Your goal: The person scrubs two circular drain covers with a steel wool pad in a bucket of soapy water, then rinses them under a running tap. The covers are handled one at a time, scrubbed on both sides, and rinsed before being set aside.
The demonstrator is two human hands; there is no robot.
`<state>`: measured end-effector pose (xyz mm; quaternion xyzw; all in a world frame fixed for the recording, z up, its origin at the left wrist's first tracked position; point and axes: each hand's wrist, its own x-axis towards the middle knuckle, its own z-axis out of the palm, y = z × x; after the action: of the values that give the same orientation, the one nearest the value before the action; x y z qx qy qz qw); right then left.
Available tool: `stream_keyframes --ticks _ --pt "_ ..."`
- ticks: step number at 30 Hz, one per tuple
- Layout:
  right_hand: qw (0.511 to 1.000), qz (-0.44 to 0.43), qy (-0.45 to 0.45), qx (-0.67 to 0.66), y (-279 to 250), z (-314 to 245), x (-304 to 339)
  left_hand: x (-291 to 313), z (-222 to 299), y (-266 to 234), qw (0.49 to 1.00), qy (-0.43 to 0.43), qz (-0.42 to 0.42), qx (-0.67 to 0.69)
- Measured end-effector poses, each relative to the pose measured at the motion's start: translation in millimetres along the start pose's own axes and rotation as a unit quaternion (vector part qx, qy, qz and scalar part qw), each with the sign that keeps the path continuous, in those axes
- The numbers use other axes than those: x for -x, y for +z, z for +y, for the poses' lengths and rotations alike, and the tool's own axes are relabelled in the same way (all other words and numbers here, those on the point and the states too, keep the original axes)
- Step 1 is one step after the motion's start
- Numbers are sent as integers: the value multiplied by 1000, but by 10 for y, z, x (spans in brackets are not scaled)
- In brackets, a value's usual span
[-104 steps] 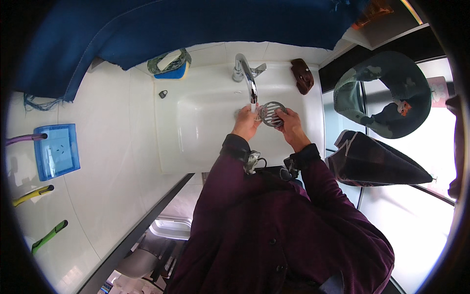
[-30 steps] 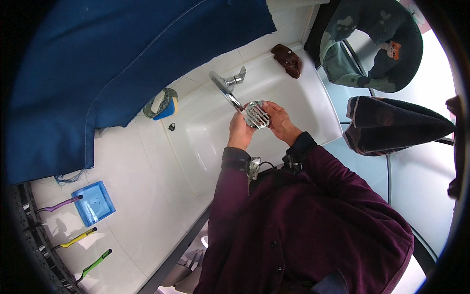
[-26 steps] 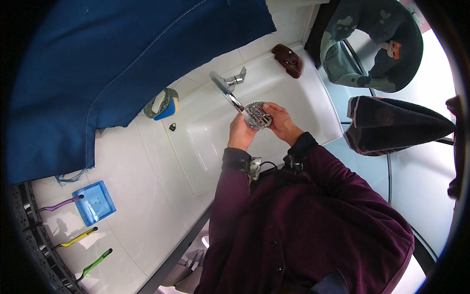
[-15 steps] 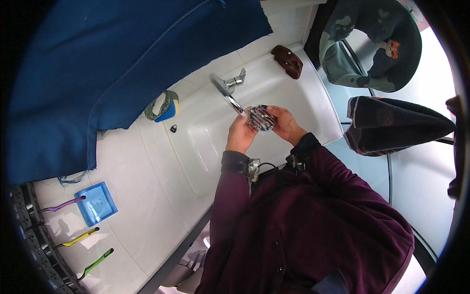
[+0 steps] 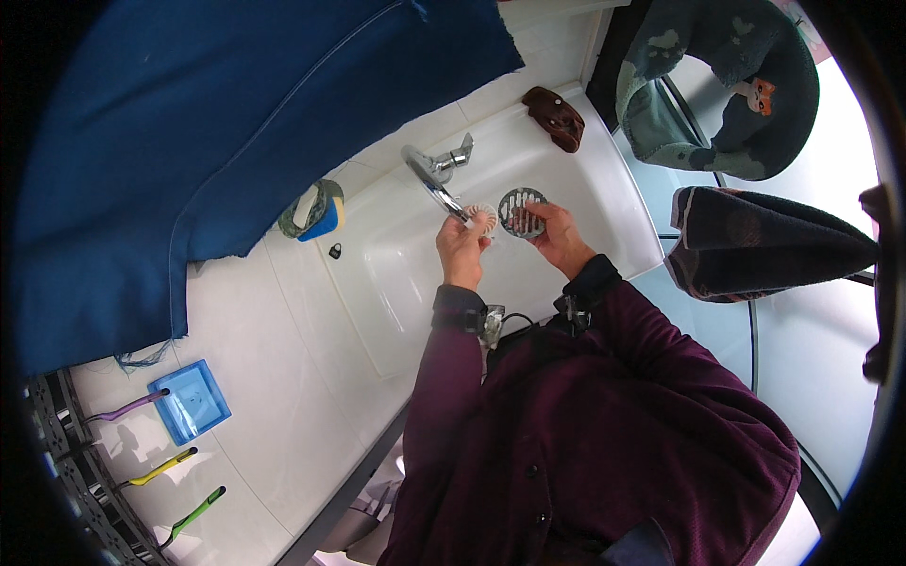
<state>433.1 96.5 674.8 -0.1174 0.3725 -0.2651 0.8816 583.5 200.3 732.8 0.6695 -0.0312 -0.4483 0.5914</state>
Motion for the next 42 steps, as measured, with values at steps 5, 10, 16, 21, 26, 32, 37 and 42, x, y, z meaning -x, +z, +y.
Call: stream_keyframes --ticks 5,10,16,21,26,32,37,42 --pt "954 -86 -133 253 -88 336 -169 -61 -160 -110 999 24 -20 34" --pt "993 -33 21 109 207 401 -102 -65 -220 -206 995 49 -90 14" --pt "990 2 47 129 492 293 35 80 -53 -284 987 96 -95 -89" --pt "990 -2 14 142 535 412 16 178 118 -348 990 22 7 -138" --pt "989 -33 16 145 633 424 39 308 102 -430 998 65 -1 17" --pt "982 -9 73 175 738 407 47 356 81 -634 991 54 -25 123" --pt "965 -44 79 247 786 473 -22 365 -25 -614 998 50 41 9" --pt "949 -95 -35 299 887 502 -62 286 -100 -512 994 46 68 77"
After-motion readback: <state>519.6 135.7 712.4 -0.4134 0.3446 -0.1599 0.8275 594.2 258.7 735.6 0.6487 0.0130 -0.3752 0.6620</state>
